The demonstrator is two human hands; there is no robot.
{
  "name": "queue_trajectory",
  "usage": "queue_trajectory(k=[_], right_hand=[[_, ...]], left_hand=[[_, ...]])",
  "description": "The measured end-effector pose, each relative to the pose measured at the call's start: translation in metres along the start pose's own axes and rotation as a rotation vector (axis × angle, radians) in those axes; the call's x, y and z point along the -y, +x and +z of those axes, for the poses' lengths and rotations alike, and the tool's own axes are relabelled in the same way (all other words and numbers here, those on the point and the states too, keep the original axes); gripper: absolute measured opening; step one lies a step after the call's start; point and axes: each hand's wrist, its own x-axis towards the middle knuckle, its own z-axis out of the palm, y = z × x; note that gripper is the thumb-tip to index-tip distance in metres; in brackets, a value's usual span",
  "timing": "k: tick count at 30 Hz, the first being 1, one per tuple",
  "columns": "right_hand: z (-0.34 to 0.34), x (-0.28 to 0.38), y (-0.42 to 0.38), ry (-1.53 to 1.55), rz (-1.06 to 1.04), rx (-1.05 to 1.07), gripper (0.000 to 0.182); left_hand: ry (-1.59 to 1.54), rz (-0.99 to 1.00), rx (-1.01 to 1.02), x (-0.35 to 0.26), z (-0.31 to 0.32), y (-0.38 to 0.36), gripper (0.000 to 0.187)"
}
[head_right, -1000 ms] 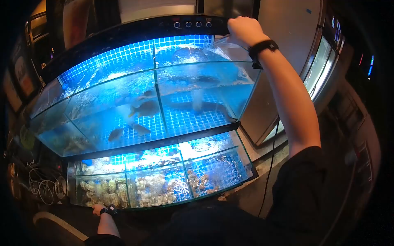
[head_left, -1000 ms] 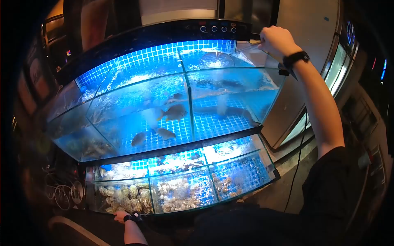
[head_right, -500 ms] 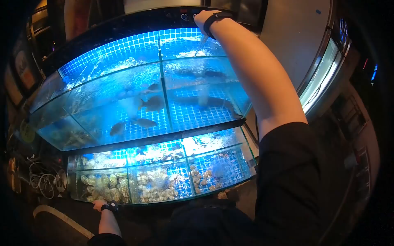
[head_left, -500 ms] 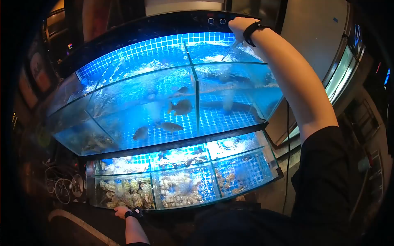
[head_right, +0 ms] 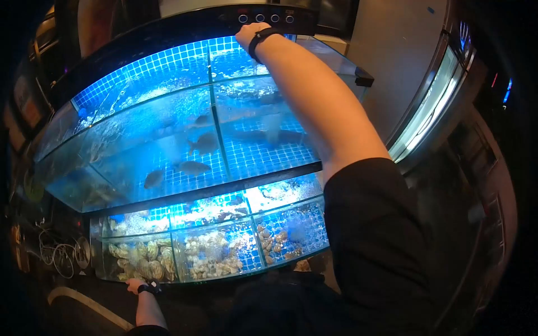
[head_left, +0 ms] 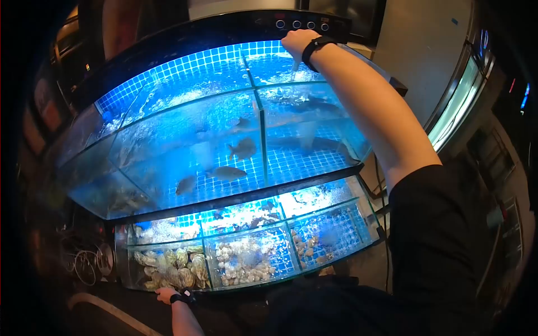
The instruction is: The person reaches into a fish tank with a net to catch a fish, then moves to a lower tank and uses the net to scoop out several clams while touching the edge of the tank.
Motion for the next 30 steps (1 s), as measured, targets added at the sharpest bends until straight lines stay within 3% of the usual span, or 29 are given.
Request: queue_trajectory(k=[8,10,13,20,30], right_hand=[[0.024,0.006,0.027,0.090,0.055,-0.108,0.024],[0.038,0.009,0.030,0.120,0.026,-0.228,0.015],[0.044,0.011,0.035,0.093,0.009,-0.084,0.024],[0.043,0.016,0.033,0.071,-0.059,0.016,0.026],[0.048,0.023,0.035,0.022,-0.078,-0.003,0.026]], left_hand=[[0.052,-0.032,-0.130,0.008,0.022,0.030,0.059],[0.066,-0.025,-0.136,0.007,0.019,0.023,0.059],[0.086,-0.022,-0.156,0.002,0.015,0.012,0.059],[0.107,0.008,-0.104,-0.003,0.002,0.000,0.061],[0.137,0.003,-0.066,-0.003,0.001,0.006,0.060]])
